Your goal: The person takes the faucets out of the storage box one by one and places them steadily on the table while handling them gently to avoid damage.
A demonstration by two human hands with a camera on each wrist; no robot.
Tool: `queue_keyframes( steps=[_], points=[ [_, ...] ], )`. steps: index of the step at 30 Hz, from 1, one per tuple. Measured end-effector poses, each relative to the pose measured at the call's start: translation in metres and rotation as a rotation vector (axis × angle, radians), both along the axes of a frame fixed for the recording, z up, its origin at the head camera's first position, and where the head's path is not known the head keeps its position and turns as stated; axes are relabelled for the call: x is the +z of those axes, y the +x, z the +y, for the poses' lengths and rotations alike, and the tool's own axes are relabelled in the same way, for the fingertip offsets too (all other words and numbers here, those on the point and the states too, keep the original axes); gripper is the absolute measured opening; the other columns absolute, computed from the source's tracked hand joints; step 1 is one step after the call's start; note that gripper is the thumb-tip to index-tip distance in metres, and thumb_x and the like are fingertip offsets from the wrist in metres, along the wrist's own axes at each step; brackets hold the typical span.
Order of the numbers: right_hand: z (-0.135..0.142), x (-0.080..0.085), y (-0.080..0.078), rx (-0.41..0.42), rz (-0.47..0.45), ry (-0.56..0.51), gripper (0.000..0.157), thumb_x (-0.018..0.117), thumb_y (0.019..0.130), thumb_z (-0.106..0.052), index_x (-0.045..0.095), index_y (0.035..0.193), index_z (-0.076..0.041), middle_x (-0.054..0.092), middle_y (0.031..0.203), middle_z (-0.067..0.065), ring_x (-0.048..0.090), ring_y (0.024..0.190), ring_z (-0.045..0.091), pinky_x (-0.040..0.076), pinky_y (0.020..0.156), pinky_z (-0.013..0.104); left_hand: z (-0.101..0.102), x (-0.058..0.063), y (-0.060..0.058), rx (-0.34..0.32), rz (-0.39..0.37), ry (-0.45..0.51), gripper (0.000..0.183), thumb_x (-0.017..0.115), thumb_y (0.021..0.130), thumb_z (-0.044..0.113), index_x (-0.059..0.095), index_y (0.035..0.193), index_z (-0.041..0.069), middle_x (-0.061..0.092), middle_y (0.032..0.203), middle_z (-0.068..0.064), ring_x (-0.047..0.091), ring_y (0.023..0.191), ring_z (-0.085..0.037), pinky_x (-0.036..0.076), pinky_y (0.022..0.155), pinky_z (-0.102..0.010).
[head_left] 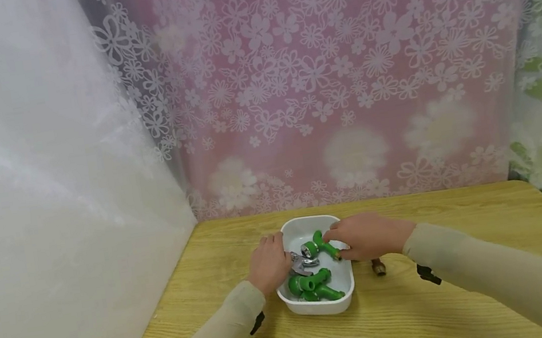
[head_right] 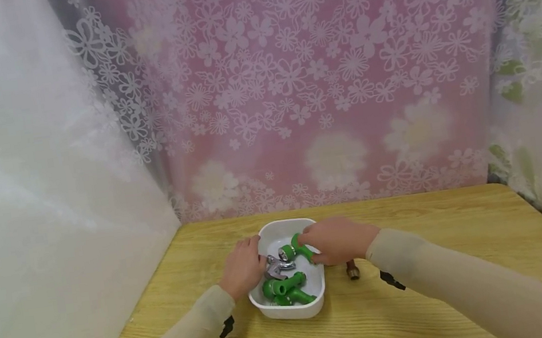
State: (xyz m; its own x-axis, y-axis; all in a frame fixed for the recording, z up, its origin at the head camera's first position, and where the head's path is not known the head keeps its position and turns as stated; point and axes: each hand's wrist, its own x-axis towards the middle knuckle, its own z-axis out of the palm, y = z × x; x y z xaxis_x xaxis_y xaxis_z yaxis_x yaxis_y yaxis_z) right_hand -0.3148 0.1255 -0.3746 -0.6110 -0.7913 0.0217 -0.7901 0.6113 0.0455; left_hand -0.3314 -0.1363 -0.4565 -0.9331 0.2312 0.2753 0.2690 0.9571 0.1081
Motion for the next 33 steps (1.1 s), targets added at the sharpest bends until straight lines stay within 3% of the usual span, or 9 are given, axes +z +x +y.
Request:
queue_keyframes(
  steps=[9, 17, 21, 27, 33],
  points=[
    [-0.033, 0.005, 0.005, 0.085, -0.059, 0.054, 0.053, 0.069, 0.09, -0.052, 0.061, 0.136, -0.026, 0.067, 0.129, -0.005, 0.064, 0.112, 0.011, 0.055, 0.092, 0.04, -0.001, -0.002, -0.002, -0.004, 0.005, -0.006, 0.046, 0.054, 0.097, 0.026, 0.053, 0.137, 0.004, 0.065, 0.119, -0.012, 0.062, 0.109, -0.025, 0.059, 0.08, -0.043],
    [-0.06, 0.0, 0.008, 0.2, -0.066, 0.101, 0.054, 0.071, 0.088, -0.054, 0.064, 0.133, -0.026, 0.069, 0.122, -0.008, 0.065, 0.098, 0.004, 0.055, 0.085, 0.033, -0.002, 0.0, -0.002, 0.008, -0.011, -0.028, 0.044, 0.054, 0.099, 0.027, 0.052, 0.138, 0.006, 0.065, 0.119, -0.01, 0.062, 0.11, -0.024, 0.059, 0.078, -0.043],
    [-0.069, -0.003, 0.01, 0.221, -0.07, 0.108, 0.049, 0.075, 0.087, -0.05, 0.066, 0.128, -0.025, 0.069, 0.121, -0.009, 0.063, 0.101, 0.003, 0.055, 0.085, 0.03, -0.001, 0.002, -0.001, 0.011, -0.011, -0.027, 0.043, 0.054, 0.099, 0.026, 0.053, 0.137, 0.006, 0.065, 0.118, -0.01, 0.062, 0.109, -0.025, 0.059, 0.078, -0.043],
    [-0.076, -0.008, 0.016, 0.25, -0.046, 0.112, 0.032, 0.078, 0.087, -0.042, 0.07, 0.114, -0.027, 0.068, 0.103, -0.017, 0.06, 0.087, 0.0, 0.053, 0.077, 0.023, -0.001, 0.003, 0.0, 0.003, -0.015, -0.021, 0.045, 0.054, 0.098, 0.026, 0.053, 0.137, 0.006, 0.066, 0.118, -0.011, 0.063, 0.108, -0.025, 0.06, 0.076, -0.043],
    [-0.082, -0.01, 0.021, 0.293, 0.057, 0.15, 0.015, 0.075, 0.091, -0.034, 0.069, 0.101, -0.025, 0.064, 0.088, -0.016, 0.055, 0.071, -0.002, 0.048, 0.064, 0.019, -0.003, 0.003, 0.0, 0.001, -0.013, -0.012, 0.043, 0.054, 0.097, 0.024, 0.054, 0.136, 0.006, 0.066, 0.117, -0.011, 0.063, 0.107, -0.025, 0.06, 0.075, -0.043]
  ],
)
